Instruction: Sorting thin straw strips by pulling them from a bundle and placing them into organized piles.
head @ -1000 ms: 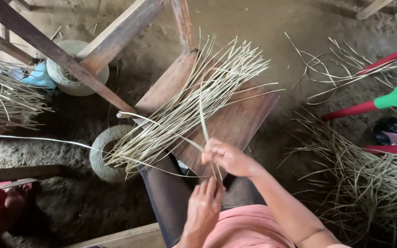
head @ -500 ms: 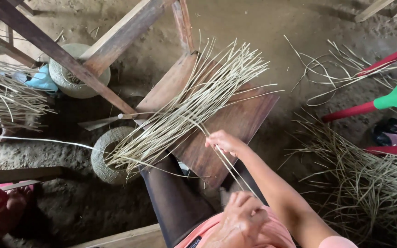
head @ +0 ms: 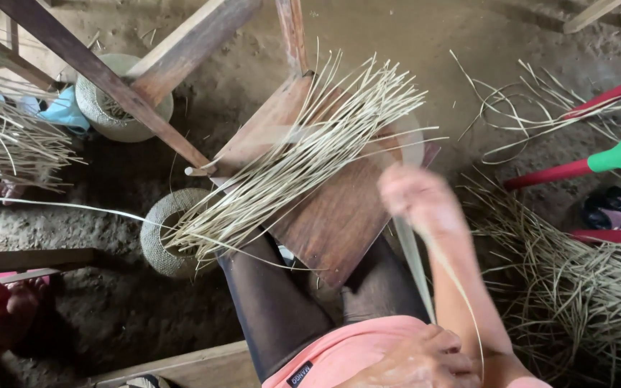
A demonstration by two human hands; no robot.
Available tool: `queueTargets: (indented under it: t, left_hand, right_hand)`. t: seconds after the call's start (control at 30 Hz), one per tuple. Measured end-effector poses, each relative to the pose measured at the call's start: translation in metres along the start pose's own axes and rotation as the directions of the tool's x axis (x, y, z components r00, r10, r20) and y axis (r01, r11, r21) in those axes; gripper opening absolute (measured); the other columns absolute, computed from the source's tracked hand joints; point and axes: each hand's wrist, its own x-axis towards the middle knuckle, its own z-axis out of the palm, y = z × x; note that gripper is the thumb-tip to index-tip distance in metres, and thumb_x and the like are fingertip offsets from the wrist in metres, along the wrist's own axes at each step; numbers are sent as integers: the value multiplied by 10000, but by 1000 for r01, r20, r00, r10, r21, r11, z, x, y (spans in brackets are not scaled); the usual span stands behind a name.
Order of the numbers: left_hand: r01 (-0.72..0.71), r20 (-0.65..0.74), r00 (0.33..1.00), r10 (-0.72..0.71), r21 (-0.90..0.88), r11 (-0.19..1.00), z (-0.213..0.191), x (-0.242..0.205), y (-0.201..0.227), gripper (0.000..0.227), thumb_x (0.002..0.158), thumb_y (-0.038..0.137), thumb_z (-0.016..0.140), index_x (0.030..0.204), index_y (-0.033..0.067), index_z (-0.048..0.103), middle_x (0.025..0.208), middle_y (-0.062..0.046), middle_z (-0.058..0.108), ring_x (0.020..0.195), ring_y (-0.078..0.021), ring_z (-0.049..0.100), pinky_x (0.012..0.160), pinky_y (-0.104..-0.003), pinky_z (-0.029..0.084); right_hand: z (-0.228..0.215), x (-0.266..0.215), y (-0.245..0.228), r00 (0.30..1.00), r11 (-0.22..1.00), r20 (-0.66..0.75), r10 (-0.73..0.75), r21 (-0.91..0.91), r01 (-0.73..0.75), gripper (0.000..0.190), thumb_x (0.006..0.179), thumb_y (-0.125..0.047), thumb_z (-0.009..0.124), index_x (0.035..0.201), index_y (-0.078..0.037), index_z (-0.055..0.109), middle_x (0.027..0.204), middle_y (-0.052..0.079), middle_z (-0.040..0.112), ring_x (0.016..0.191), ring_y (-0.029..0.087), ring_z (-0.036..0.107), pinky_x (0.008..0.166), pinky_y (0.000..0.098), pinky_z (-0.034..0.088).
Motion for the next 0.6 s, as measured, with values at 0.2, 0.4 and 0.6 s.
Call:
queueTargets:
  t: [0.2,0.4,0.6]
  left_hand:
    - [-131,-218,959,184,235,963,-4,8,4,92,997,-67,579,921,-22,606,891,-160,530,857,-318,470,752,-408,399]
    - [-3,-254,961,105,372,928,-13,2,14,144,975,-95,575,837,-55,591,757,-139,490,738,-296,462,716,-379,454]
    - [230,-254,937,-240,-70,971,-36,-25,27,295,980,242,526,1079,-15,635,1109,-201,613,1107,-390,566,927,-463,461]
  right_hand:
    - [-10,13,-63,844,840,-102,-527,-212,499,183,935,25,417,769,-12,484,775,72,427,549,137,413,443,205,348]
    - [36,49,-7,784,790,-390,484,-191,-583,159,968,-53,512,957,24,650,705,57,563,507,88,422,431,183,369]
    - [18,39,120,685,704,-178,707,267,-658,168,988,-32,446,920,52,574,700,136,604,511,162,542,436,230,443]
